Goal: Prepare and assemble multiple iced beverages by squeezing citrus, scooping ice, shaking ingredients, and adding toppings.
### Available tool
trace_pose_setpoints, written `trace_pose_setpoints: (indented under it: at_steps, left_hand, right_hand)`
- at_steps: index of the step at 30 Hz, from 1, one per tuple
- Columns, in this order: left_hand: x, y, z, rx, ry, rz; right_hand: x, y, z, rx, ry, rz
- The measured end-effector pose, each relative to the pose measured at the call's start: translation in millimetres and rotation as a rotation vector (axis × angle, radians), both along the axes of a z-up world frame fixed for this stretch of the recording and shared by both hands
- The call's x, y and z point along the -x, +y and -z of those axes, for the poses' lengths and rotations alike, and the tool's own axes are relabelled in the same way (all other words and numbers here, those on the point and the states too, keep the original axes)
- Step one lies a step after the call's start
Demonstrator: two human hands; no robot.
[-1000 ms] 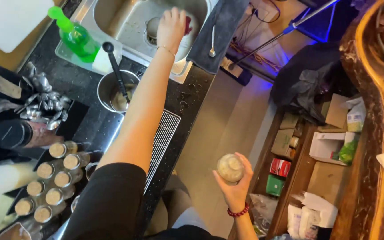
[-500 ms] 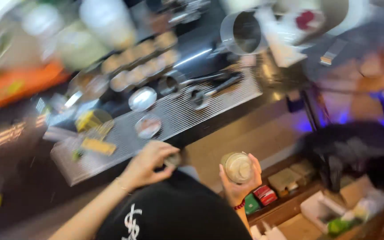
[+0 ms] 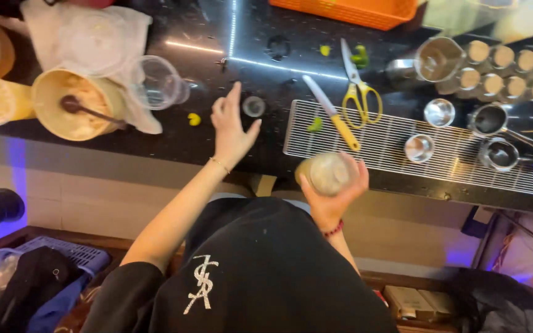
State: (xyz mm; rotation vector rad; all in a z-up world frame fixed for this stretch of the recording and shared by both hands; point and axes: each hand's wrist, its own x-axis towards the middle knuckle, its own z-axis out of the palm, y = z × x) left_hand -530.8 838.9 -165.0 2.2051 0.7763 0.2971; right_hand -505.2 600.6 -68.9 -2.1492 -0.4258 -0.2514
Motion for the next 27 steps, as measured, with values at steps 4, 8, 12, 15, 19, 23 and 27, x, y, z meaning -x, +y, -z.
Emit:
trace_pose_setpoints:
  at_steps: [4,8,12,15,19,23,27]
  left_hand:
    - [23.4,24.4,-52.2,0.165,-0.384,0.28]
    - [31.7,40.1,-75.0,0.31,-0.476,0.653]
    - [34.4,37.5,-34.9,0.344,-0.479,0.627]
    - [33.4,24.0,-30.5,0.361,-0.591,0.529]
    - [22.5,9.3,-33.3,0.287,-0.616,0.303]
    - [11.1,-7.3,-48.8,0.276,-0.66,0.051]
    - [1.9,-7.2,-70.3,0.333,-0.592,-0.212]
  right_hand:
    - [-3.3,65.1,31.2,-0.056,0.054,-0.202]
    - [-2.6,85.1,88.3,-0.157,0.145,-0.483]
    - [2.8,85.3,152.8,-0.194,0.102,-0.502]
    - [5.7,98.8,147.0,-0.333,0.199,-0.464]
    - [2.8,102.8,139.4,-0.269,0.273,-0.396]
    - [0.6,112.9,145.7,-0.325,0.378,-0.342]
    - [-4.2,132.2,152.9,-0.47,0.513,-0.391]
